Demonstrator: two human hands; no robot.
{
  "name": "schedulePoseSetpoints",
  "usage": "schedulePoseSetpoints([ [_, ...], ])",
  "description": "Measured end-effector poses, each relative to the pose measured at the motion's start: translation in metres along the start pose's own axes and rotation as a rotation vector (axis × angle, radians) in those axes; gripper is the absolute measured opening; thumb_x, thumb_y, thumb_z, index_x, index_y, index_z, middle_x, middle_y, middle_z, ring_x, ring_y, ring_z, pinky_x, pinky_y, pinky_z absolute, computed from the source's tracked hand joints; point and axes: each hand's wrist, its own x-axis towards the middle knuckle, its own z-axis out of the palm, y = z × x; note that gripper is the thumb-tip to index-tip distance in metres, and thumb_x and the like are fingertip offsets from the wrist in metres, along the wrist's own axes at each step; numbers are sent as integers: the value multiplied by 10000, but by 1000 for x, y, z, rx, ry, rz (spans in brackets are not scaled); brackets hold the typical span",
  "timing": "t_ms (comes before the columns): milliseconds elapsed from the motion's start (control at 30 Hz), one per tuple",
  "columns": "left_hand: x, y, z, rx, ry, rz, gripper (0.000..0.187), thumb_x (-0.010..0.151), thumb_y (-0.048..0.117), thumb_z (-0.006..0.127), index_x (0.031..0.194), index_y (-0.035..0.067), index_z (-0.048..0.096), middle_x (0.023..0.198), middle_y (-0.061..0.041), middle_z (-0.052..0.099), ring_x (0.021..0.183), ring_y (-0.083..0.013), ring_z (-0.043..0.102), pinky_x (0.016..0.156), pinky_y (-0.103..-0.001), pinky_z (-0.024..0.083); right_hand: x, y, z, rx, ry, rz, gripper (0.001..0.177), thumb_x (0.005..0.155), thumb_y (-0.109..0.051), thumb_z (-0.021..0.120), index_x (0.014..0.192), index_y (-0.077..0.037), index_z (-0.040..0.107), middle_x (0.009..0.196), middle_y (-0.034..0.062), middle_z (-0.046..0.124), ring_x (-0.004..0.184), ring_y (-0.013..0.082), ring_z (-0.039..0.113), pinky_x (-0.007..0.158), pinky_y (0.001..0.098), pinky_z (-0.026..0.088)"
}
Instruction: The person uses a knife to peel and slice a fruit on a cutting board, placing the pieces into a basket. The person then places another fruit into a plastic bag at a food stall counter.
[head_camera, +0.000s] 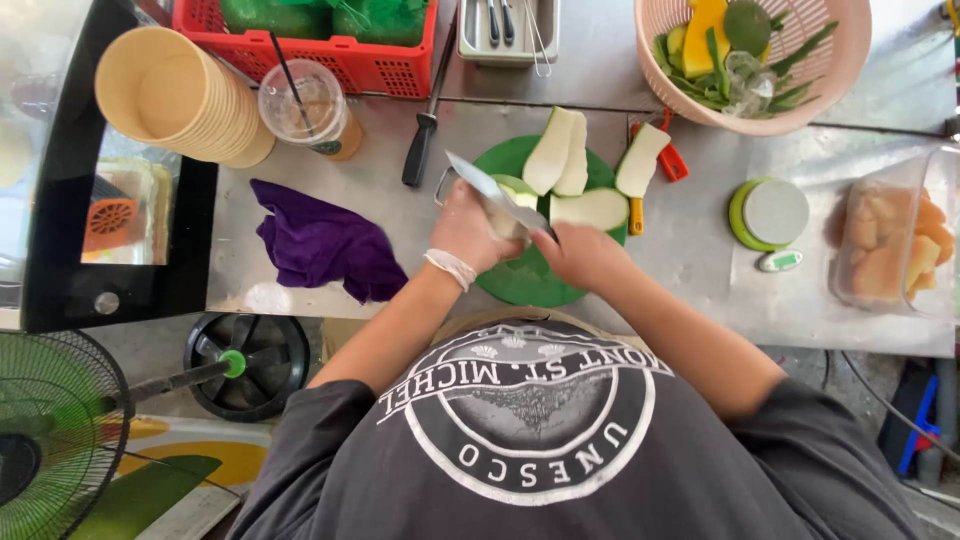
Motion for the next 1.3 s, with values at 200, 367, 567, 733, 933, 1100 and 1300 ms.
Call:
schedulePoseSetpoints([
  [200, 0, -14, 14, 116, 24, 92, 1092, 567, 442, 933, 1400, -39, 416, 1388, -248, 511, 1310, -399, 509, 1091, -423, 436, 17, 45, 35, 297, 44, -94, 593, 1022, -534, 380, 1022, -26, 686, 1000, 260, 713, 989, 462, 654, 866, 521, 492],
  [367, 1, -19, 16, 144, -8, 51, 1168, 549, 422, 924, 1442, -62, 347, 1426, -236, 478, 1346, -384, 476, 1122, -403, 415, 53, 62, 50, 709, -246, 133, 625, 1056, -634, 353, 851, -79, 556, 702, 92, 525, 583, 261, 464, 558, 425, 415],
  [567, 3, -22, 13, 115, -33, 102, 1176, 555, 428, 945, 1458, -38, 354, 1443, -243, 465, 1352, -386, 468, 1123, -411, 399, 32, 72, 80, 1067, -490, 421, 624, 996, -701, 351, 768, -127, 441, 578, -6, 361, 436, 137, 288, 412, 308, 265],
  [733, 15, -35, -8, 126, -155, 279, 1187, 564, 427, 971, 1492, 5, 363, 1469, -243, 463, 1382, -404, 442, 1166, -425, 370, -2, 105, 100, 1196, -476, 506, 599, 1011, -708, 415, 787, -153, 436, 585, -33, 321, 438, 116, 246, 403, 303, 213],
  [933, 6, -21, -6, -40, -144, 11, 1380, 517, 418, 966, 1567, -27, 187, 1460, -281, 449, 1318, -397, 504, 1085, -406, 426, -42, 76, 42, 268, 44, 34, 549, 1042, -582, 380, 975, -78, 587, 881, 194, 667, 863, 432, 613, 748, 542, 465],
  [1100, -5, -12, 8, 6, -79, -55, 1209, 507, 407, 961, 1454, -38, 355, 1391, -224, 555, 1283, -361, 578, 1074, -397, 473, -34, 31, -1, 20, -81, 71, 546, 1014, -550, 380, 1033, -61, 621, 1016, 245, 688, 1006, 477, 631, 854, 583, 474],
  [1300, -6, -12, 12, 77, -26, 56, 1104, 572, 407, 958, 1426, -31, 414, 1380, -233, 549, 1280, -378, 569, 1045, -417, 489, 42, 29, 20, 278, -4, -126, 646, 1050, -560, 361, 968, -14, 695, 927, 229, 717, 883, 429, 659, 814, 499, 508],
])
